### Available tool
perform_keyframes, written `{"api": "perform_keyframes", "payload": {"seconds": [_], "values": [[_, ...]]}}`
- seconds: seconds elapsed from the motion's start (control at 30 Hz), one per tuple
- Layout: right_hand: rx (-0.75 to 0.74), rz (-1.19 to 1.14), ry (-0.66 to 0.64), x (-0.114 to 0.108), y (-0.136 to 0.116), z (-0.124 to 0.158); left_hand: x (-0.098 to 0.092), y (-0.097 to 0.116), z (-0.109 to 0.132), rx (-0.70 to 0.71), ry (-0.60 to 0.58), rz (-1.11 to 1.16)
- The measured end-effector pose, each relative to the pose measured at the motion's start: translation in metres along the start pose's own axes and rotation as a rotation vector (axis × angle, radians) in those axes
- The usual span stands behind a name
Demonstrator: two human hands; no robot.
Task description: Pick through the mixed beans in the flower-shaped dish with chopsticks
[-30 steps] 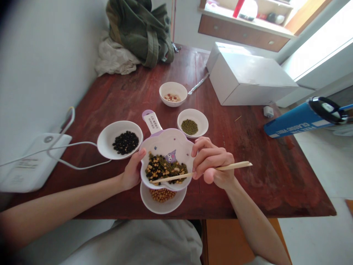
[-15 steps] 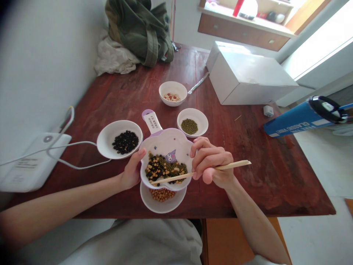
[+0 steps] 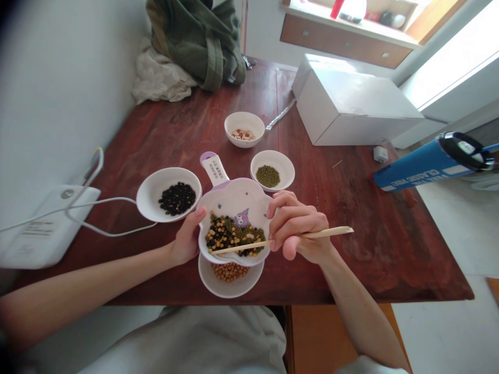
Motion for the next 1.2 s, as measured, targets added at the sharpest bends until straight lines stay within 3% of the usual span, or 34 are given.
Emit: {"api": "perform_keyframes", "payload": {"seconds": [0.27,0.6,1.2], "values": [[-0.005,-0.029,0.076,-0.003,0.006,0.001,0.003,0.002,-0.002,-0.027,0.007,0.081],[0.037,-0.119,0.196,-0.002,0.016,0.002,0.01,0.009,-0.005,-0.121,0.117,0.14],[-0.005,-0.012,0.147,0.002,0.009,0.002,0.011,0.008,-0.003,-0.046,0.059,0.109]]}}
Point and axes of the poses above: each hand's wrist, its own z-axis away from the middle knuckle, its own x-axis out of the palm, y = z × x, the point moved 1 cm from there along -z, towards the middle knuckle, and after that the axes turned 13 degrees about -z, right-handed, at the moved point
